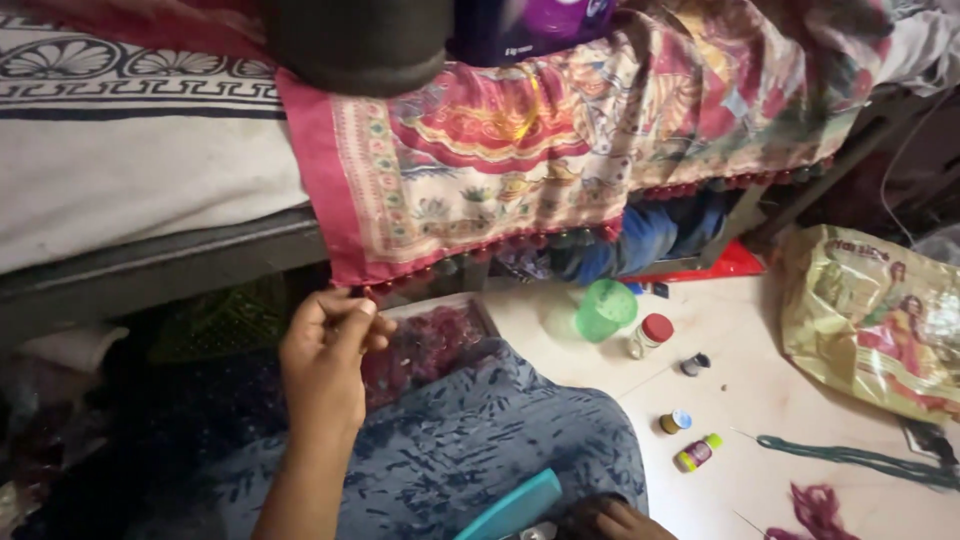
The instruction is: Repairing or adding decorative pom-poms to the edge of a patterned fabric using scissors and thread.
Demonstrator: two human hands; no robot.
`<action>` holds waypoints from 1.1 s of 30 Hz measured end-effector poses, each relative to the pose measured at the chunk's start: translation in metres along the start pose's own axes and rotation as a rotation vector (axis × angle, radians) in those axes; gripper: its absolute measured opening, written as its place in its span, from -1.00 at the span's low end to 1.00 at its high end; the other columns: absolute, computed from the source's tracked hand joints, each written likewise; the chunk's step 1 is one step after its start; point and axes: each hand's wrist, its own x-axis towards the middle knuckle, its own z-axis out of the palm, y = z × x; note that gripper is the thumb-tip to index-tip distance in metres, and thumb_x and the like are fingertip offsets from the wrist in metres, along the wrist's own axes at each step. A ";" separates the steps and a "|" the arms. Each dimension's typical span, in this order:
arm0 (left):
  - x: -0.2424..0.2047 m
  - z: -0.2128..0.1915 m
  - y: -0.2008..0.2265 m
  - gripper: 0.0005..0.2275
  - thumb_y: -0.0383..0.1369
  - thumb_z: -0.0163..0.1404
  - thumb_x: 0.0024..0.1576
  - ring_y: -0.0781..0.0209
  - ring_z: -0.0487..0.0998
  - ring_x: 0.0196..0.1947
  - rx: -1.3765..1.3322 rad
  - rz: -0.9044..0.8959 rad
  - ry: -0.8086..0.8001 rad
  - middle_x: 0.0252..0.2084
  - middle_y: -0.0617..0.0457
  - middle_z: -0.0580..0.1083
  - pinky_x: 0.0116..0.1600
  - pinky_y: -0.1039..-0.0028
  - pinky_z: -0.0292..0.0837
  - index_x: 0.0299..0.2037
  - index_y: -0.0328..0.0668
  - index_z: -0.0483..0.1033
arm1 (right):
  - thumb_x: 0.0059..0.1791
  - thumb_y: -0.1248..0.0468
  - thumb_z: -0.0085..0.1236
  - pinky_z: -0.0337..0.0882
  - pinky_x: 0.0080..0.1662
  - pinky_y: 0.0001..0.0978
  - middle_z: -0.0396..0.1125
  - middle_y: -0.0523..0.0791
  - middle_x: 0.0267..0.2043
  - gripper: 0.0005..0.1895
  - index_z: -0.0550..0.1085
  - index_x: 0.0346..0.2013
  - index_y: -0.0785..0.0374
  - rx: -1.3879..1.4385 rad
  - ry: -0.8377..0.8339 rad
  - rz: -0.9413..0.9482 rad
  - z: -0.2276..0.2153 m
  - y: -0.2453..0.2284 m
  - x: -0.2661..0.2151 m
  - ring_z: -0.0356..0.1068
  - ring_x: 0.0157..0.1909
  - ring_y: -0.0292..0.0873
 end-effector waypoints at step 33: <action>0.002 -0.014 -0.023 -0.92 -0.58 -0.13 0.15 -0.04 0.60 -0.04 -0.510 -0.271 -0.187 -0.11 -0.19 0.54 0.15 0.13 0.57 -0.36 -0.25 0.37 | -0.14 0.17 0.40 0.10 -0.61 -0.45 0.24 -0.24 -0.65 -0.69 0.44 -0.42 0.29 1.128 -0.257 0.550 -0.297 -0.034 0.299 0.15 -0.70 -0.36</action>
